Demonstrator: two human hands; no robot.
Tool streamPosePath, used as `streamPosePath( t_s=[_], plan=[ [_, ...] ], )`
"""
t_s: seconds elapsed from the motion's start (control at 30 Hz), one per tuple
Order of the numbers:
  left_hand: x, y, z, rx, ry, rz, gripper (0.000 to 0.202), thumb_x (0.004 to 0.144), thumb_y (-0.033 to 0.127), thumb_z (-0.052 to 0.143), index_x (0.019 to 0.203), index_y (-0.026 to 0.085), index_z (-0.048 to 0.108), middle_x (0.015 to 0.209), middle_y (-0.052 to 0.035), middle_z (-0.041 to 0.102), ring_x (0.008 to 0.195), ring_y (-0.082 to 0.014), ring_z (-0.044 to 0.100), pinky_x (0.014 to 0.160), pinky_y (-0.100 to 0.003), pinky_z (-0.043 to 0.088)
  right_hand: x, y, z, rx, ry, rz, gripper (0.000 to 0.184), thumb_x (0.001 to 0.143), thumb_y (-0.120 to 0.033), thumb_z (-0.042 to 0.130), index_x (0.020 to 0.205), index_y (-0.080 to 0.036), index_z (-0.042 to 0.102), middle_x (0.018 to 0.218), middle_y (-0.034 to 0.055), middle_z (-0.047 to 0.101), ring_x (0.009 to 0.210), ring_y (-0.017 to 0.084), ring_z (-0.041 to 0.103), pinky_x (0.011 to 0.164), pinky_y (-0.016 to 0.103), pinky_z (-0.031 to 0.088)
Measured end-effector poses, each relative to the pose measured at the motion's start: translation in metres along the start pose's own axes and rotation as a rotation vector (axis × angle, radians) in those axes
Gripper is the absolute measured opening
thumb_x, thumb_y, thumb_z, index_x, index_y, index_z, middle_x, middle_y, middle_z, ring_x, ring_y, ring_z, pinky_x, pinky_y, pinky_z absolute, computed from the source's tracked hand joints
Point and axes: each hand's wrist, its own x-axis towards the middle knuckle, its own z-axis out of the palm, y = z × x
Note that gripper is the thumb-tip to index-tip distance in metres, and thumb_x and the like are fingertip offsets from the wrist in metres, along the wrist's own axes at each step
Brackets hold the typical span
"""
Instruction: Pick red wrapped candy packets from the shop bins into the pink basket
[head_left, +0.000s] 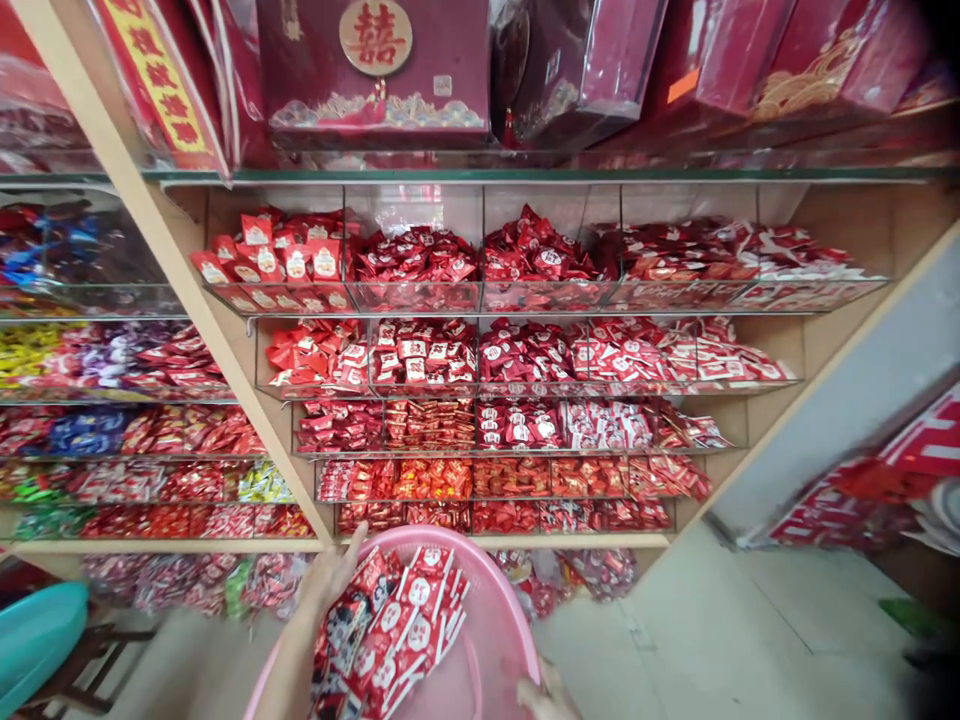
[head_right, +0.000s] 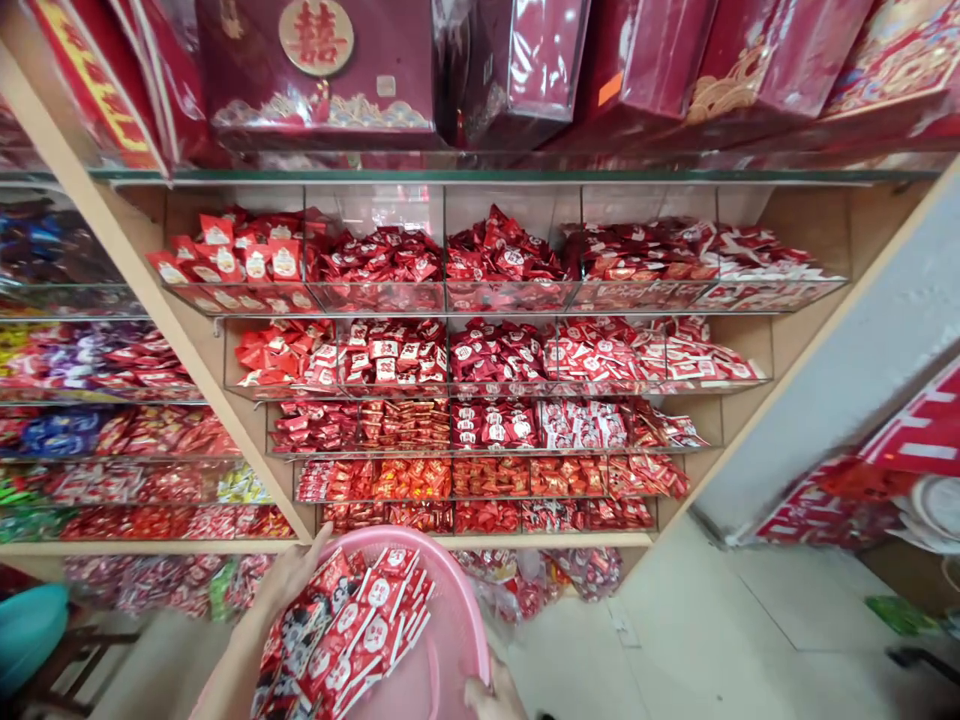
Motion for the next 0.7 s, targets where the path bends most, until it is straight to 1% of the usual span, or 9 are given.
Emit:
streamPosePath(
  t_s=[0.1, 0.2, 0.27, 0.37, 0.43, 0.5, 0.53, 0.6, 0.7],
  plan=[
    [-0.001, -0.002, -0.005, 0.007, -0.011, -0.041, 0.072, 0.078, 0.066, 0.025, 0.091, 0.012, 0.070, 0.099, -0.0199, 0.068, 0.107, -0.0371, 0.057, 0.091, -0.044, 0.040, -0.002, -0.002, 0.007, 0.038, -0.039, -0.031, 0.045, 0.055, -0.021, 0.045, 0.093, -0.012, 0.066, 0.085, 0.0066, 0.067, 0.084, 0.023, 0.058, 0.075, 0.029, 0.045],
    [-0.003, -0.010, -0.011, 0.011, 0.002, -0.063, 0.069, 0.078, 0.064, 0.027, 0.094, 0.013, 0.070, 0.098, -0.0171, 0.069, 0.106, -0.0348, 0.058, 0.090, -0.042, 0.041, -0.007, -0.015, 0.015, 0.050, -0.103, -0.062, 0.046, 0.056, -0.019, 0.041, 0.095, -0.011, 0.065, 0.079, 0.0047, 0.066, 0.077, 0.020, 0.057, 0.071, 0.028, 0.044],
    [-0.004, -0.017, -0.014, 0.016, 0.021, -0.065, 0.067, 0.078, 0.063, 0.028, 0.094, 0.014, 0.070, 0.100, -0.0159, 0.069, 0.107, -0.0335, 0.058, 0.091, -0.040, 0.041, -0.011, -0.025, 0.020, 0.036, -0.104, -0.080, 0.046, 0.057, -0.019, 0.040, 0.094, -0.011, 0.065, 0.077, 0.0039, 0.065, 0.074, 0.019, 0.056, 0.071, 0.028, 0.043],
    [-0.003, -0.023, -0.015, 0.032, 0.031, -0.074, 0.068, 0.079, 0.063, 0.028, 0.095, 0.012, 0.071, 0.105, -0.0171, 0.068, 0.108, -0.0343, 0.057, 0.093, -0.041, 0.040, -0.017, -0.036, 0.024, 0.016, -0.082, -0.067, 0.046, 0.059, -0.019, 0.039, 0.096, -0.011, 0.065, 0.079, 0.0043, 0.065, 0.075, 0.019, 0.055, 0.073, 0.028, 0.043],
    [-0.001, -0.023, -0.013, 0.033, 0.030, -0.071, 0.068, 0.079, 0.063, 0.028, 0.102, 0.013, 0.069, 0.109, -0.0164, 0.066, 0.112, -0.0349, 0.054, 0.095, -0.043, 0.038, -0.020, -0.038, 0.024, 0.014, -0.068, -0.047, 0.046, 0.060, -0.018, 0.039, 0.097, -0.011, 0.065, 0.082, 0.0049, 0.065, 0.079, 0.020, 0.056, 0.074, 0.028, 0.042],
    [0.002, -0.021, -0.010, 0.037, 0.026, -0.070, 0.068, 0.078, 0.063, 0.029, 0.109, 0.015, 0.066, 0.114, -0.0157, 0.064, 0.115, -0.0354, 0.052, 0.096, -0.044, 0.037, -0.021, -0.036, 0.022, 0.015, -0.053, -0.039, 0.046, 0.060, -0.018, 0.039, 0.098, -0.011, 0.065, 0.082, 0.0051, 0.065, 0.082, 0.021, 0.056, 0.075, 0.029, 0.042],
    [0.003, -0.019, -0.008, 0.040, 0.015, -0.067, 0.069, 0.078, 0.064, 0.028, 0.110, 0.016, 0.066, 0.115, -0.0157, 0.063, 0.115, -0.0355, 0.051, 0.096, -0.045, 0.036, -0.021, -0.035, 0.021, 0.017, -0.046, -0.037, 0.046, 0.061, -0.018, 0.039, 0.099, -0.011, 0.064, 0.082, 0.0050, 0.065, 0.082, 0.021, 0.056, 0.076, 0.029, 0.042],
    [0.007, -0.011, -0.004, 0.042, -0.015, -0.057, 0.068, 0.078, 0.064, 0.028, 0.104, 0.015, 0.068, 0.113, -0.0162, 0.064, 0.114, -0.0355, 0.052, 0.096, -0.044, 0.037, -0.022, -0.031, 0.018, 0.024, -0.047, -0.040, 0.046, 0.062, -0.018, 0.040, 0.099, -0.010, 0.064, 0.081, 0.0047, 0.065, 0.080, 0.021, 0.056, 0.075, 0.030, 0.043],
    [0.014, 0.005, 0.004, 0.053, -0.050, -0.033, 0.068, 0.078, 0.064, 0.027, 0.092, 0.015, 0.070, 0.105, -0.0168, 0.068, 0.108, -0.0352, 0.056, 0.091, -0.042, 0.040, -0.024, -0.026, 0.011, 0.039, -0.031, -0.042, 0.043, 0.062, -0.018, 0.041, 0.097, -0.010, 0.065, 0.078, 0.0045, 0.066, 0.075, 0.020, 0.055, 0.074, 0.031, 0.044]
  ],
)
